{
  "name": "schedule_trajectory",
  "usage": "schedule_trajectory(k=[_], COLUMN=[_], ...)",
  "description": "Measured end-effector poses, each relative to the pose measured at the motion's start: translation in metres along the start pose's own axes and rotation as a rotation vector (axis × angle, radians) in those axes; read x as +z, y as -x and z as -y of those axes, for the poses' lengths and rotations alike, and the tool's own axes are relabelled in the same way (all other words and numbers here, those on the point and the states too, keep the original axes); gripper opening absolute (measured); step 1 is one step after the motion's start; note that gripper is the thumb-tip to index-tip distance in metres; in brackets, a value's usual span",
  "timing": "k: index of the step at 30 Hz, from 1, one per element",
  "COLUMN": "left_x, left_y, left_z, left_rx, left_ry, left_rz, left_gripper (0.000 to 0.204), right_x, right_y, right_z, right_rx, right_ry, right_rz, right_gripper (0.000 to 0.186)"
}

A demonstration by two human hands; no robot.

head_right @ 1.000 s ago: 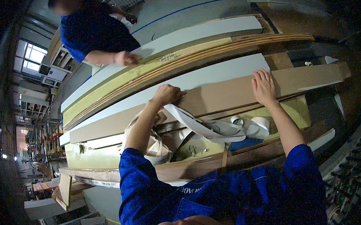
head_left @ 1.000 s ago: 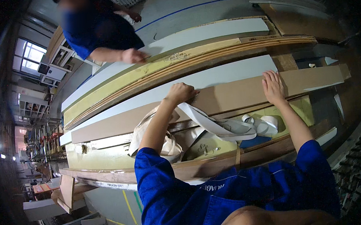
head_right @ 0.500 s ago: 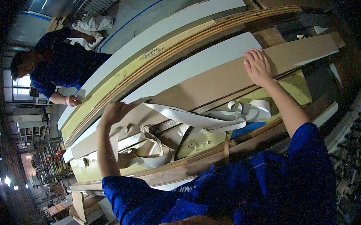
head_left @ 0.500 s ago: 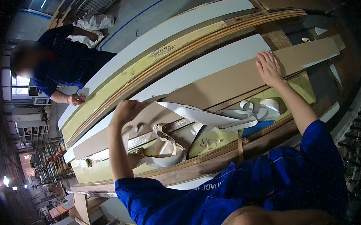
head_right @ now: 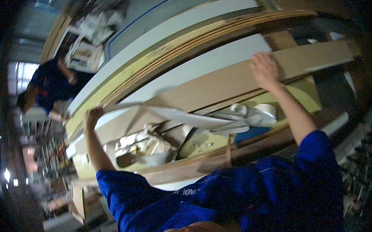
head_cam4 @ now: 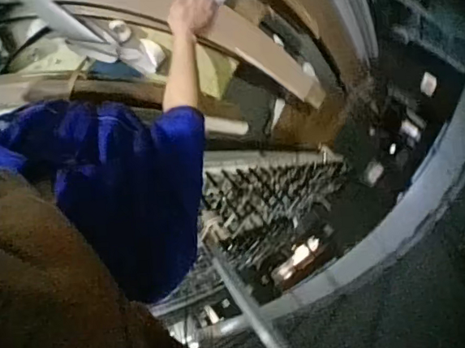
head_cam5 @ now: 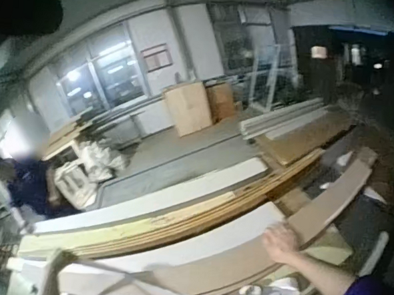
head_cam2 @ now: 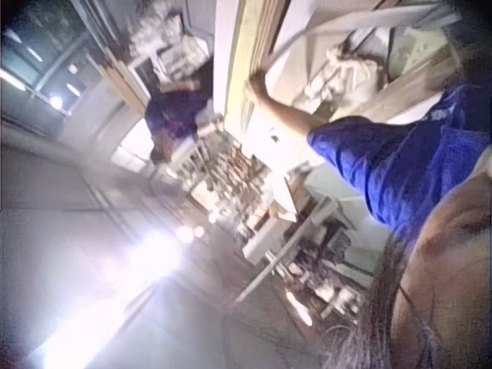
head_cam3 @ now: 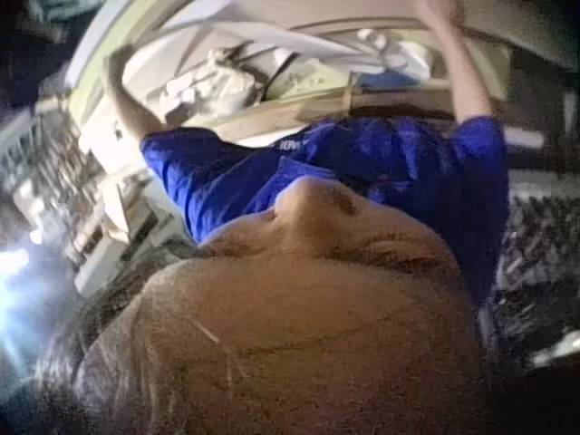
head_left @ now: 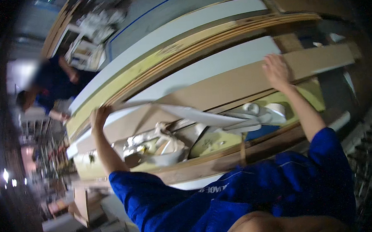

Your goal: The person applies long strips of white protective film to the edges of wooden panels, uses a utility knife to trim the edges, and then moves the panels.

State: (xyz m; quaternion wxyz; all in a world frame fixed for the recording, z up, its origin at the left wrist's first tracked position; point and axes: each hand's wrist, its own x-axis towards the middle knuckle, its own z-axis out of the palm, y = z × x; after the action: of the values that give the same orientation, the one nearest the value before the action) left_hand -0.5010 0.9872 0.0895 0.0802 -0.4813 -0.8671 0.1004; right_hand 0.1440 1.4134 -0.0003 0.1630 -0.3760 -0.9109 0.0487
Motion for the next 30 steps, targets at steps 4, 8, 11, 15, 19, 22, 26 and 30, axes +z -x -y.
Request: schedule_trajectory(k=[4,8,11,15,19,22,26,30], left_x=[0.081,0.037,-0.025,-0.077,-0.103,-0.113,-0.114,-0.109], left_y=[-0.047,-0.054,-0.043,-0.019,-0.015,-0.022,-0.024,-0.019], left_z=[-0.006,-0.164,-0.382,-0.604,-0.676,-0.689,-0.696,-0.697], left_rx=[-0.111,0.032,0.411,0.795,0.583,0.485,0.436,0.385], left_ry=[-0.072,-0.041,0.426,0.438,0.263,0.299,0.279,0.282], left_rz=[0.071,-0.204,-0.116,-0.182,-0.038,-0.033,0.003,-0.012], left_gripper=[0.039,0.043,0.053,0.106,0.119,0.118,0.119,0.119], right_x=[-0.004,0.012,0.024,-0.01,-0.09,-0.124,-0.099,-0.068], right_y=[-0.002,-0.006,-0.012,0.003,0.044,0.057,0.042,0.038], right_z=[0.004,0.011,-0.01,-0.093,-0.207,-0.271,-0.278,-0.256], right_rx=[0.18,0.057,0.013,-0.145,-0.274,0.056,-0.233,-0.358], right_ry=[0.242,-0.179,-0.409,-0.533,-0.172,-0.279,-0.482,-0.454], right_rz=[0.321,0.168,-0.029,-0.139,0.048,0.071,0.079,0.124], right_gripper=[0.045,0.056,0.052,0.039,0.018,0.014,0.023,0.022])
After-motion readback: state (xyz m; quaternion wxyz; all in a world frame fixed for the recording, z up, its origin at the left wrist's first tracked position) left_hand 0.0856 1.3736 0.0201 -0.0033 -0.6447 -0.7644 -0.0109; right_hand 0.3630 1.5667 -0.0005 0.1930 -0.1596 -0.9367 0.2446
